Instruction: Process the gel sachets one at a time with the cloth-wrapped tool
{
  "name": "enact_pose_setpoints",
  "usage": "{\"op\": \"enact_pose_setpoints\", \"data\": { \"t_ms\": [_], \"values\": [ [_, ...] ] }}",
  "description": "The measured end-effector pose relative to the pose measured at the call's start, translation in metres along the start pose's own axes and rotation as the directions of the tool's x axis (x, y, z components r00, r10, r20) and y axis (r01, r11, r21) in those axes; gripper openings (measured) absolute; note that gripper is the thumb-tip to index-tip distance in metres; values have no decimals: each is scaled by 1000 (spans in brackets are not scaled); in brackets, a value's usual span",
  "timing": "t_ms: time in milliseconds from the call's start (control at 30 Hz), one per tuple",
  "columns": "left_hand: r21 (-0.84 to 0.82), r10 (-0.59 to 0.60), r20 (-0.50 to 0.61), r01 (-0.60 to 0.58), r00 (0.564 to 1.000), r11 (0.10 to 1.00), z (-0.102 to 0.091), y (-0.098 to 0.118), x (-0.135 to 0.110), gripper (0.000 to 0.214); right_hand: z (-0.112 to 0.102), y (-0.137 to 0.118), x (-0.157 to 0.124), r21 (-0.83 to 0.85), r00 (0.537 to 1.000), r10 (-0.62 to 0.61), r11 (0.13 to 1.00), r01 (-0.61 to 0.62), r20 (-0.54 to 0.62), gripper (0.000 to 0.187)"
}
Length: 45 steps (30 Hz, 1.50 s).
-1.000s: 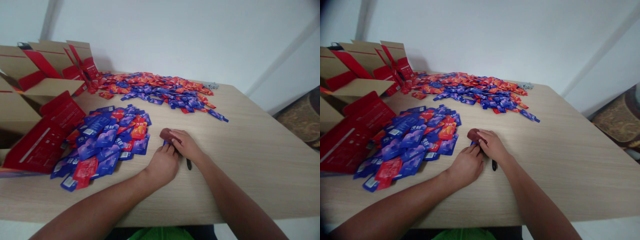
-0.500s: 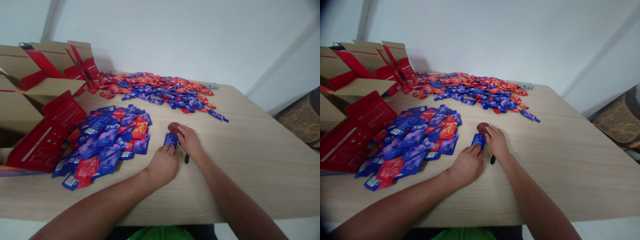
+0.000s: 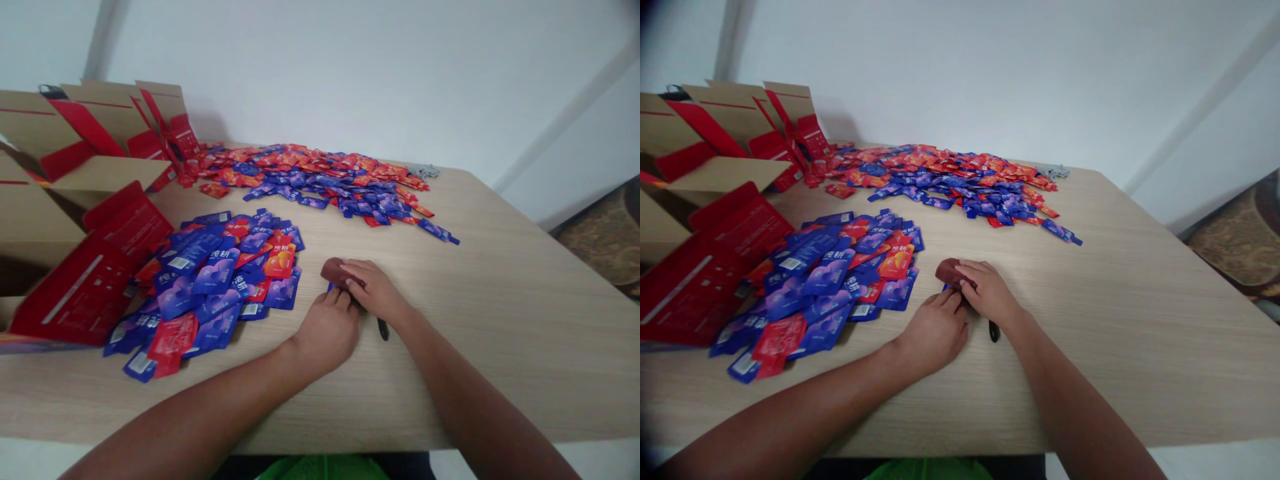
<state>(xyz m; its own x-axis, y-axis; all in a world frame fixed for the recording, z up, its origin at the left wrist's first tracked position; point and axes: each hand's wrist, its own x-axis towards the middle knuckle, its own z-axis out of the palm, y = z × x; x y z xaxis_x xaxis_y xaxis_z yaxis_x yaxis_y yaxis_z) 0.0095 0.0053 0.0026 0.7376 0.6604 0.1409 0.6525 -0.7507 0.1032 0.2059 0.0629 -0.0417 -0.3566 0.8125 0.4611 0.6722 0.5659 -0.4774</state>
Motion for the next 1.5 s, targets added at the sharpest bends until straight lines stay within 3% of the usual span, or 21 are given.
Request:
{"op": "enact_pose_setpoints", "data": {
  "t_ms": [333,567,733,867,1067,1233,1333,1400,1500],
  "values": [
    [-21,-11,17,11,1000,1000,-4,1,0,28,3,15,4,-143,992,116,982,-121,-43,44],
    [-49,-29,4,29,1000,998,-7,-1,-2,24,-12,38,1,-285,944,262,906,-312,-199,42],
    [-154,2,-2,-3,1000,988,-6,-1,-1,22,-19,47,-3,-277,938,252,908,-314,-238,42],
    [-321,55,-92,-82,994,944,3,-3,-2,39,-19,51,-5,-252,939,250,917,-308,-238,42],
    [-235,55,-92,-75,994,969,6,-31,7,50,-20,54,-7,-197,933,269,928,-317,-239,44],
    [-119,-44,-7,43,999,992,-3,-35,10,26,-24,47,-7,-95,906,320,929,-357,-276,40],
    [-101,-161,18,162,987,982,-6,-28,9,32,-32,33,-7,60,847,393,915,-400,-359,38],
    [-111,-197,28,199,980,974,-5,-23,8,38,-37,20,-7,136,831,374,927,-350,-412,37],
    [-114,-205,33,207,978,972,-2,-20,8,37,-39,-2,-10,162,907,217,972,-169,-360,37]
  ]
}}
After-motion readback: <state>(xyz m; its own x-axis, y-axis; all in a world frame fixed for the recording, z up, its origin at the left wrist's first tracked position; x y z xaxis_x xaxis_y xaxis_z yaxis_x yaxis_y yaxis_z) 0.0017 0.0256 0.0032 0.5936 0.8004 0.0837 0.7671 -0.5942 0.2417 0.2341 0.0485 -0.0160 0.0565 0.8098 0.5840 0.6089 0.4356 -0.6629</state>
